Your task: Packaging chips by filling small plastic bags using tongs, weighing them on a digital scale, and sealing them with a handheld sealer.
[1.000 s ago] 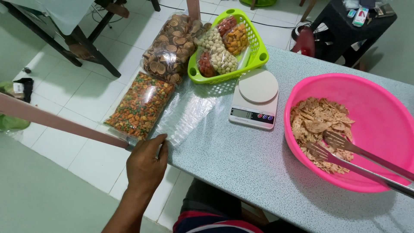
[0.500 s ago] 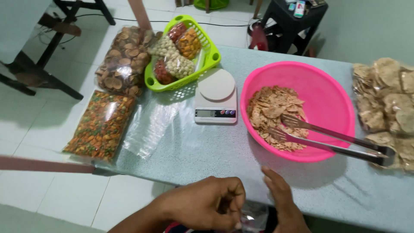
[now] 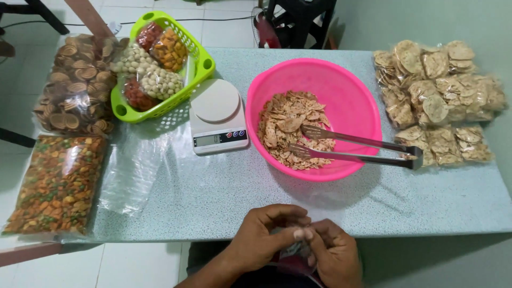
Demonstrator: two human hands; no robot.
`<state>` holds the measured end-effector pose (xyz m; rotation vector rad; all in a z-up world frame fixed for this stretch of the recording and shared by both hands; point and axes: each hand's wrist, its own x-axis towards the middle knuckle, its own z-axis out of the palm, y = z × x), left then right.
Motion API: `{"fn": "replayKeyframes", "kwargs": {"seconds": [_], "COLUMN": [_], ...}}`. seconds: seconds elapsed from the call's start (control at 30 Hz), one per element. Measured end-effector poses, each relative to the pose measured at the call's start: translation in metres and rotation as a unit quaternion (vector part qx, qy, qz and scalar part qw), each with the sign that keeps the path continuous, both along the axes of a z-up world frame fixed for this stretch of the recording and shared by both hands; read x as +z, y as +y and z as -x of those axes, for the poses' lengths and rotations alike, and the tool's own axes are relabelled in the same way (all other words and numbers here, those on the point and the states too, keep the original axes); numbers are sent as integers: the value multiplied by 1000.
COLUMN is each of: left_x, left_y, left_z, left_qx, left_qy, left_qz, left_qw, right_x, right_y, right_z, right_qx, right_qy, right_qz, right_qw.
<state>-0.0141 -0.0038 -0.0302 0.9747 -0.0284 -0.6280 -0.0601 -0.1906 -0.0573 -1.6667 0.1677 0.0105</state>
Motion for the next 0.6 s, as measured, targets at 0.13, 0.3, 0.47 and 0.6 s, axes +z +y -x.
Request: {"fn": "replayKeyframes", "kwargs": {"seconds": [0.13, 0.3, 0.47, 0.6], "left_x": [4, 6, 9, -1], "left_y": [-3, 10, 17, 11], "left_z": [-6, -17, -21, -23], "left_qx": [95, 99, 65, 52], "left_qy": [-78, -141, -174, -157], "left_qz": [-160, -197, -241, -220], "left_qw": [979, 965, 953, 961], "right_x": [10, 3, 34, 32], "right_y": [-2, -17, -8, 1], "right_z": [-5, -17, -38, -43], "right_qx": [14, 74, -29, -15], "right_qy": [94, 16, -48, -74], "right_qz": [29, -46, 67, 70], "right_qw": [995, 996, 996, 995]}}
